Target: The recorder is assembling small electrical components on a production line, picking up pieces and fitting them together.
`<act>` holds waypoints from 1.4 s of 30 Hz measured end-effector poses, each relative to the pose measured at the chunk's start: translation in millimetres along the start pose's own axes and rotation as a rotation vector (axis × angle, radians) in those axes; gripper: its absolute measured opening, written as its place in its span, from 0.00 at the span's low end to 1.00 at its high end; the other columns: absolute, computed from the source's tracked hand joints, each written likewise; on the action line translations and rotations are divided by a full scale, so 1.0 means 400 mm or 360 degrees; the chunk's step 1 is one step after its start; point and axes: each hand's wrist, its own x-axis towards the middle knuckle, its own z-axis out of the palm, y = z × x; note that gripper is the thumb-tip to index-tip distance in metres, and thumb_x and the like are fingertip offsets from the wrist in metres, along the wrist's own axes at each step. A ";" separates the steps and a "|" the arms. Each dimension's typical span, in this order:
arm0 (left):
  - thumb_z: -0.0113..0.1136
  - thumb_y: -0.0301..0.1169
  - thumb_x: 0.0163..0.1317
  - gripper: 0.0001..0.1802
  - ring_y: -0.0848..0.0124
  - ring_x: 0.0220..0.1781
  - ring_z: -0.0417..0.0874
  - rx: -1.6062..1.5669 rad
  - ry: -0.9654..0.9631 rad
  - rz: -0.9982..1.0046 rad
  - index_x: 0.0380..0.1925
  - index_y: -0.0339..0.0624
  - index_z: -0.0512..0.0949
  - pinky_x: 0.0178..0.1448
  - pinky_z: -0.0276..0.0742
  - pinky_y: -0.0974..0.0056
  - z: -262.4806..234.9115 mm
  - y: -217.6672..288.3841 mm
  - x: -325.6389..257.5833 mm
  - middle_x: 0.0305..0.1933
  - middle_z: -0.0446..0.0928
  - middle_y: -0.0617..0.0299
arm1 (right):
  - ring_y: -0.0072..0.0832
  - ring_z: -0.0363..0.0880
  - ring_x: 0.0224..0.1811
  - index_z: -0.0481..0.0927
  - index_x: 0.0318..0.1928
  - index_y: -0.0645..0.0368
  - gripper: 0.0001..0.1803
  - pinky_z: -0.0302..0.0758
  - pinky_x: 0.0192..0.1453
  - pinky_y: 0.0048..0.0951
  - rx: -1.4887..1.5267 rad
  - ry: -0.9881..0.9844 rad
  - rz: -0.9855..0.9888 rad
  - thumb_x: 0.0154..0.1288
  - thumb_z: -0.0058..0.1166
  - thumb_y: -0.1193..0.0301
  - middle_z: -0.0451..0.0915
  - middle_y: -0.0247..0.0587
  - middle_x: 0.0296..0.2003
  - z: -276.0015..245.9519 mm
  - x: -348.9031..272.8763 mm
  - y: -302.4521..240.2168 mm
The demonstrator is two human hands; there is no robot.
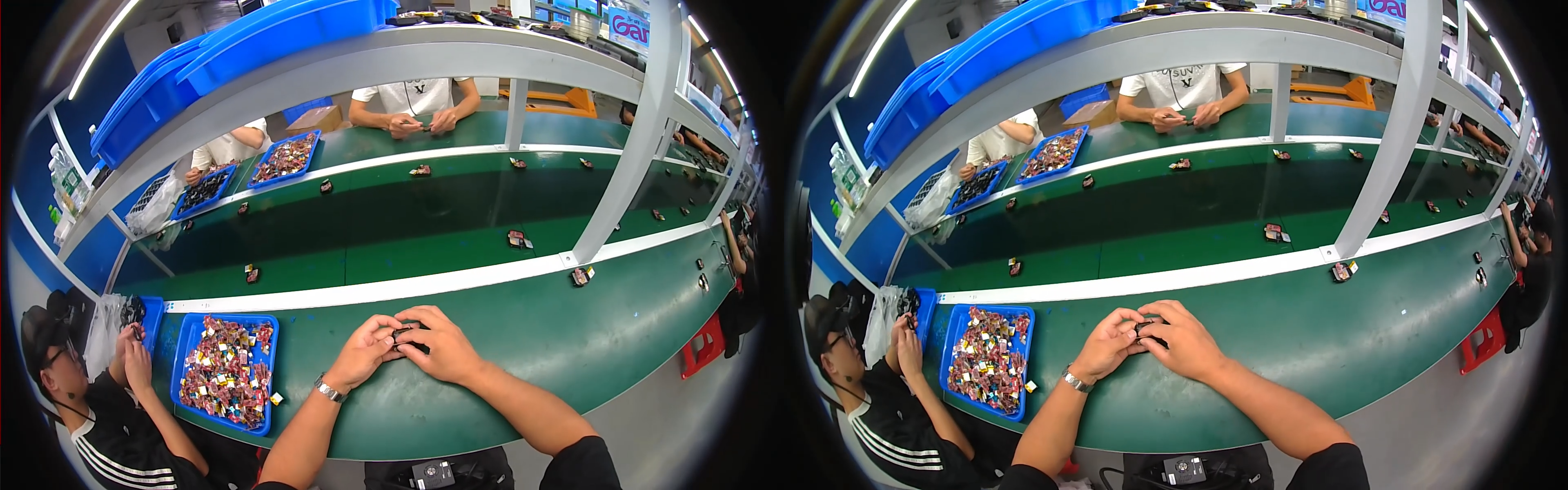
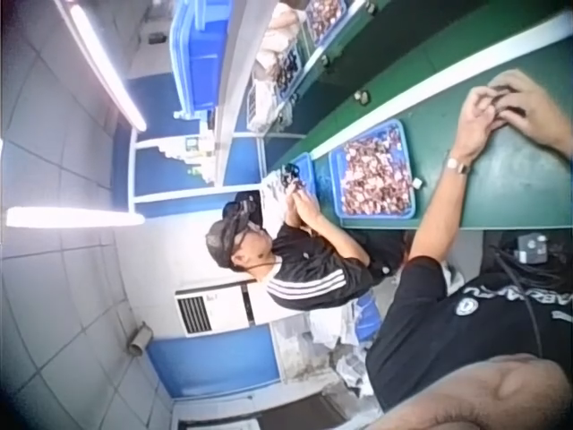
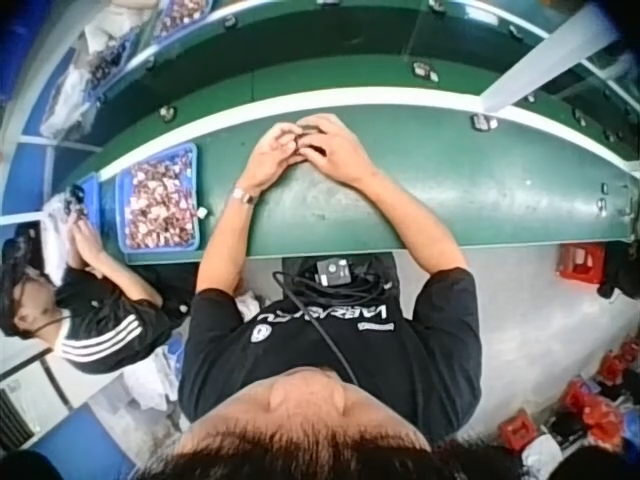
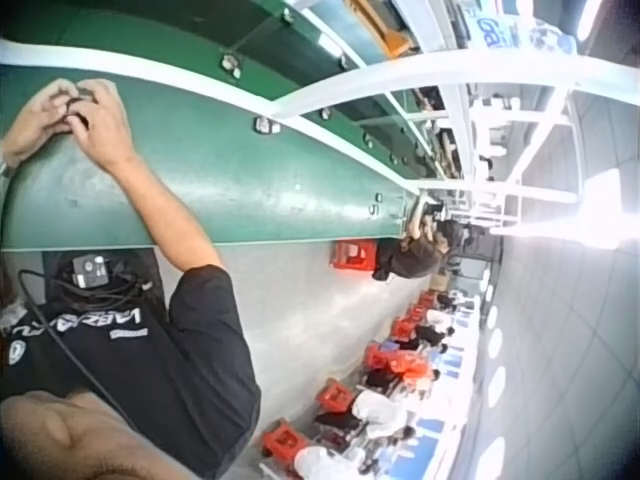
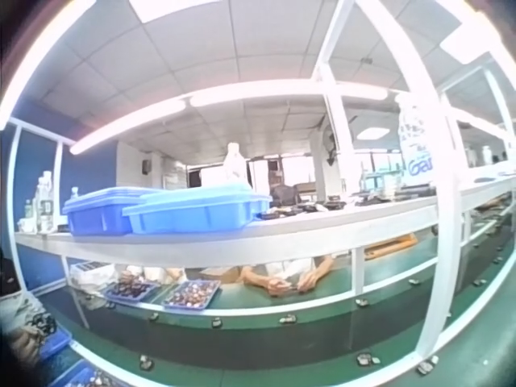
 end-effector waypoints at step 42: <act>0.54 0.25 0.71 0.13 0.63 0.64 0.76 -0.0213 -0.0094 0.0248 0.53 0.41 0.69 0.68 0.74 0.53 -0.008 -0.031 0.006 0.64 0.72 0.49 | 0.42 0.73 0.61 0.85 0.37 0.58 0.10 0.74 0.61 0.41 -0.0046 0.0232 -0.0118 0.51 0.64 0.78 0.78 0.40 0.54 0.005 0.002 -0.021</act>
